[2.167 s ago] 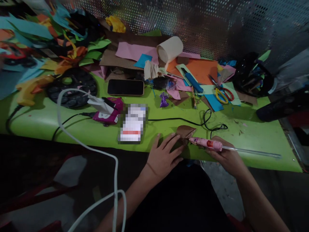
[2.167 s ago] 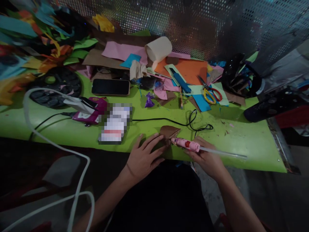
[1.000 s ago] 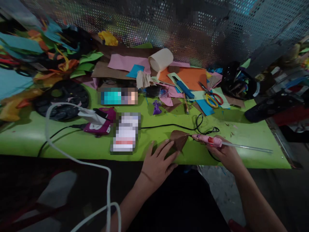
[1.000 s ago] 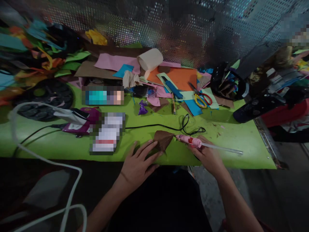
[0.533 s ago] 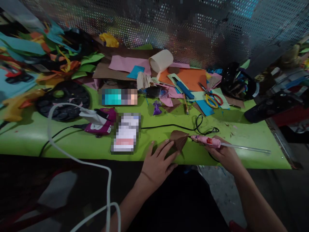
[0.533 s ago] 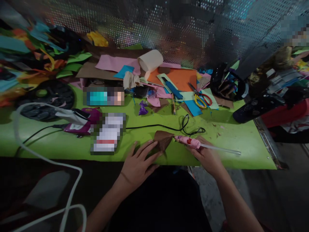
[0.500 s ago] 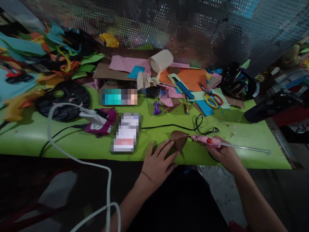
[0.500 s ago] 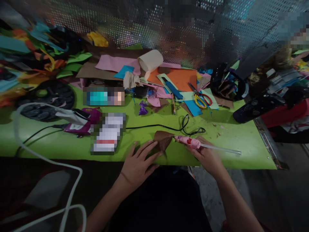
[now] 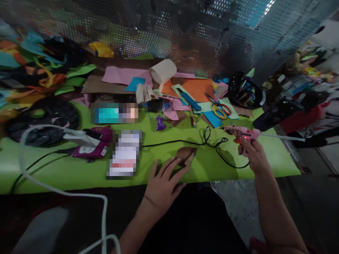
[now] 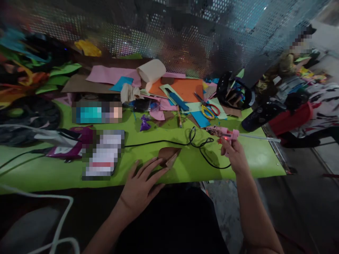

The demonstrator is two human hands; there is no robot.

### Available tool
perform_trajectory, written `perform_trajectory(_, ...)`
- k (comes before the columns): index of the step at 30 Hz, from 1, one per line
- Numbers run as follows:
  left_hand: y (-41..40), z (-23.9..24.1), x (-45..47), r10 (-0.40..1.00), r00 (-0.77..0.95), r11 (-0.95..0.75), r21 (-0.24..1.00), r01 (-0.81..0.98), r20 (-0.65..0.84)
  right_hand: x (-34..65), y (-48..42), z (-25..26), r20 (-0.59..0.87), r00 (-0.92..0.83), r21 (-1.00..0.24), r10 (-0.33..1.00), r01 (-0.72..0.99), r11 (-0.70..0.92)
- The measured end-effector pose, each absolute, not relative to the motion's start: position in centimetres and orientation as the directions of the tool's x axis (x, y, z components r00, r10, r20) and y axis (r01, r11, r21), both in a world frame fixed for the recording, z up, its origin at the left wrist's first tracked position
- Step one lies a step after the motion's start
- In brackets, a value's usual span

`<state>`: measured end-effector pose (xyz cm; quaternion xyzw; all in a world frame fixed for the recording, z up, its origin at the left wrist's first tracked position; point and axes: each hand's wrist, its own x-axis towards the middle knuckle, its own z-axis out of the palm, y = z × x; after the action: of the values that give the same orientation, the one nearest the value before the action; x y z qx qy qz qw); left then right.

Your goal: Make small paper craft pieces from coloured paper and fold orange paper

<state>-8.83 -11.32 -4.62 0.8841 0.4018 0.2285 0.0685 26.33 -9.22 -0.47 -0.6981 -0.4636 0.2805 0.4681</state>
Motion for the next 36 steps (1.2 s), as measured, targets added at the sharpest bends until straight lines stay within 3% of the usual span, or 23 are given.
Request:
perform_trajectory(5, -10.9, -4.5, -9.3, 0.707, 0.578, -0.702, 0.297, 0.648, 0.408, 29.4, -7.4, -1.1, 0.075, 0.548, -0.920, 0.833, 0.360, -0.154)
perform_trajectory(10, -10.2, -3.8, -9.4, 0.756, 0.467, -0.647, 0.419, 0.637, 0.459, 31.4, -6.8, -1.8, 0.015, 0.550, -0.861, 0.835, 0.432, -0.269)
perform_trajectory(11, -10.0, -3.6, -9.4, 0.782, 0.428, -0.615, 0.449, 0.648, 0.453, 31.7, -6.9, -1.8, 0.031, 0.550, -0.812, 0.834, 0.501, -0.300)
perform_trajectory(13, -9.4, -3.2, -9.3, 0.839, 0.331, -0.529, 0.503, 0.683, 0.432, 32.2, -7.2, -1.7, 0.132, 0.527, -0.577, 0.839, 0.729, -0.368)
perform_trajectory(15, -8.7, -2.9, -9.1, 0.885, 0.272, -0.448, 0.537, 0.715, 0.378, 32.4, -7.7, -1.3, 0.178, 0.505, -0.354, 0.845, 0.834, -0.424)
perform_trajectory(17, -8.0, -2.5, -8.7, 0.919, 0.258, -0.388, 0.559, 0.733, 0.298, 32.1, -8.3, -0.8, 0.203, 0.521, -0.249, 0.829, 0.847, -0.471)
perform_trajectory(19, -7.4, -2.3, -8.3, 0.939, 0.261, -0.343, 0.580, 0.739, 0.223, 31.0, -9.2, -0.3, 0.301, 0.515, -0.237, 0.803, 0.856, -0.460)
perform_trajectory(21, -6.9, -2.2, -7.8, 0.949, 0.269, -0.313, 0.602, 0.735, 0.164, 29.0, -10.3, 0.1, 0.460, 0.427, -0.284, 0.778, 0.901, -0.327)
perform_trajectory(23, -6.5, -2.1, -7.3, 0.953, 0.272, -0.293, 0.617, 0.730, 0.131, 26.2, -11.6, 0.2, 0.574, 0.256, -0.320, 0.778, 0.944, -0.075)
perform_trajectory(27, -6.1, -2.2, -6.7, 0.960, 0.260, -0.271, 0.604, 0.749, 0.109, 19.9, -14.0, -0.4, 0.520, -0.142, -0.366, 0.842, 0.854, 0.371)
perform_trajectory(31, -6.1, -2.4, -6.7, 0.960, 0.246, -0.275, 0.597, 0.754, 0.132, 15.6, -14.9, -1.5, 0.405, -0.331, -0.422, 0.852, 0.759, 0.495)
perform_trajectory(36, -6.1, -2.3, -6.7, 0.956, 0.255, -0.290, 0.599, 0.746, 0.146, 13.7, -14.7, -2.6, 0.334, -0.412, -0.369, 0.848, 0.771, 0.520)
